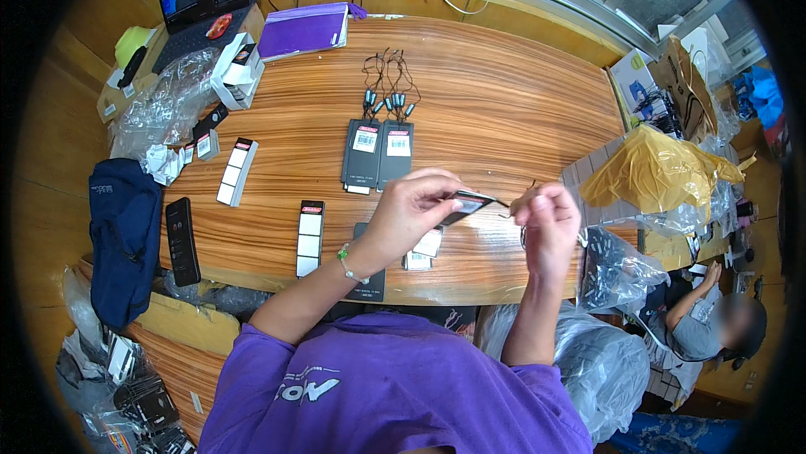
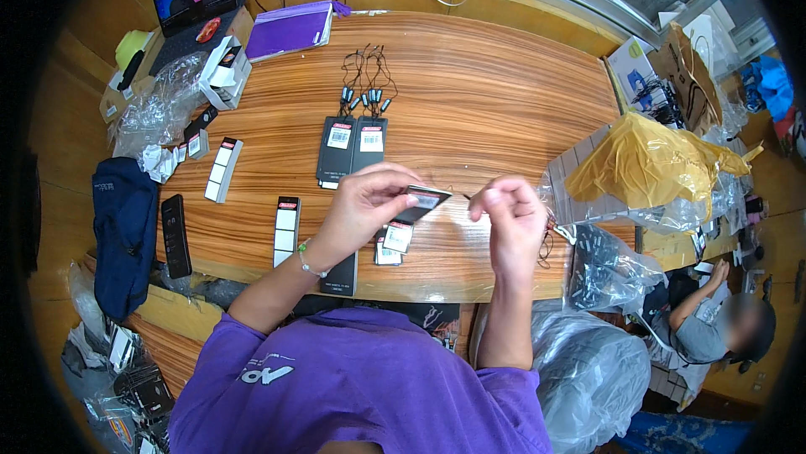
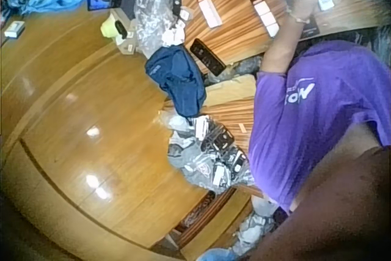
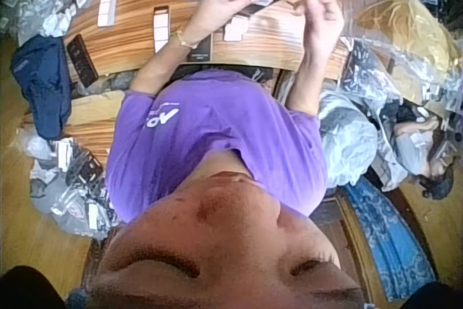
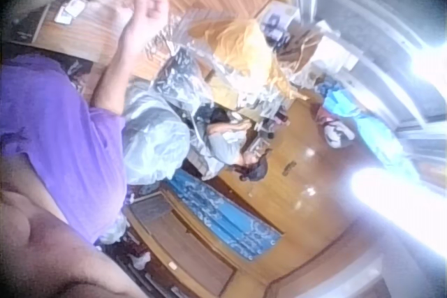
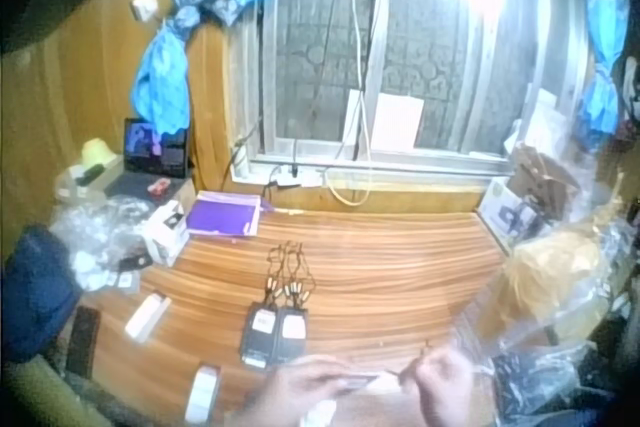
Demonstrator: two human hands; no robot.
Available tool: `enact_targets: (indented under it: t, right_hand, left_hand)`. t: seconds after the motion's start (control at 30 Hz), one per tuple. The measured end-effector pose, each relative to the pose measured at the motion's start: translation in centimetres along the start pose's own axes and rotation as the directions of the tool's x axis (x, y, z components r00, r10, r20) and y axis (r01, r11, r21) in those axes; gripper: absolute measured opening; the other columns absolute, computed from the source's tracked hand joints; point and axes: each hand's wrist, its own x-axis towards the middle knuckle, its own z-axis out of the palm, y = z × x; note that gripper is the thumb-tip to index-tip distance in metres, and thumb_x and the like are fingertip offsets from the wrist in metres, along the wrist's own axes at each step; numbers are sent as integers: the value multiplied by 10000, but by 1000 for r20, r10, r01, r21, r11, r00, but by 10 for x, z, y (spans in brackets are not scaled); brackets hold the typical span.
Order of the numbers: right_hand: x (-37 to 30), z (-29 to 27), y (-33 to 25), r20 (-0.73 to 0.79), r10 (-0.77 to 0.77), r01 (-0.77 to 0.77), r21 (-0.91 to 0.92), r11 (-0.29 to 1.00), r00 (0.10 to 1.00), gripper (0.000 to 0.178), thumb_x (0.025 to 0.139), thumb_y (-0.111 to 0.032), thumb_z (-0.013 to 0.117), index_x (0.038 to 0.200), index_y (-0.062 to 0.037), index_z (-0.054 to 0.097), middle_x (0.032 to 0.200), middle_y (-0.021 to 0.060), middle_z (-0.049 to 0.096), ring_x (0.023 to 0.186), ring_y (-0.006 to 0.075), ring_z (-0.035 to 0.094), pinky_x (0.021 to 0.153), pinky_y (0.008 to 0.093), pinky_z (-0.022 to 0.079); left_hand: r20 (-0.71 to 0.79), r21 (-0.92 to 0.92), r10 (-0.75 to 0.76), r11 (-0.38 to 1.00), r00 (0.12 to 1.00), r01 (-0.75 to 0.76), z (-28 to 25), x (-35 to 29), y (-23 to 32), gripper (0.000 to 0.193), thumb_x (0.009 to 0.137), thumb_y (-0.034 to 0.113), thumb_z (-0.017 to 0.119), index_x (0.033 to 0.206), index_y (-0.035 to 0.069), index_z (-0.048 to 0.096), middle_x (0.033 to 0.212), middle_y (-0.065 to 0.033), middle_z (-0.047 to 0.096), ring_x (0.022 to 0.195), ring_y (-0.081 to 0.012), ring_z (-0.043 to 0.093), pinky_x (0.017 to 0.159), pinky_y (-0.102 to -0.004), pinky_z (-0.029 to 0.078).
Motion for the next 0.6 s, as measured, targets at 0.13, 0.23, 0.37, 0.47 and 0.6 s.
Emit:
enact_targets:
  t: [0.13,0.23,0.37,0.47,0.6]
  right_hand:
    - [-10,26,11,-21,-15,2,-532,847,1000,63,809,-27,626,807,19,582,665,41,600,599,79,550,552,212,434]
    - [-10,40,12,46,-120,118,-695,709,992,71,794,-25,636,787,25,587,655,68,584,567,110,529,517,229,416]
    - [-9,49,12,113,-193,211,-750,627,975,40,781,-1,623,789,15,587,674,93,563,552,176,511,513,277,413]
    - [-6,52,8,212,-226,303,-784,541,951,45,765,12,617,795,14,584,685,110,562,571,220,505,537,318,408]
    - [-2,55,9,221,-249,322,-793,517,943,49,754,15,611,785,16,573,673,123,550,592,250,499,553,343,402]
  left_hand:
    - [-91,23,71,997,993,-69,-3,1,1,202,791,-42,614,991,-30,633,914,-74,640,824,-114,618,742,-223,515]
    - [-170,33,131,991,977,-127,-1,1,4,197,788,-54,605,984,-38,626,880,-82,652,799,-112,625,677,-217,510]
    - [-170,125,157,983,973,-137,-6,0,6,162,773,-57,628,933,-32,628,892,-80,649,809,-113,627,694,-220,514]
    - [-172,187,187,970,967,-154,-7,1,5,158,765,-60,636,919,-26,631,894,-74,646,804,-114,629,703,-221,521]
    - [-184,200,215,963,959,-178,-4,1,5,172,771,-60,615,938,-23,631,871,-94,645,772,-128,627,676,-232,515]
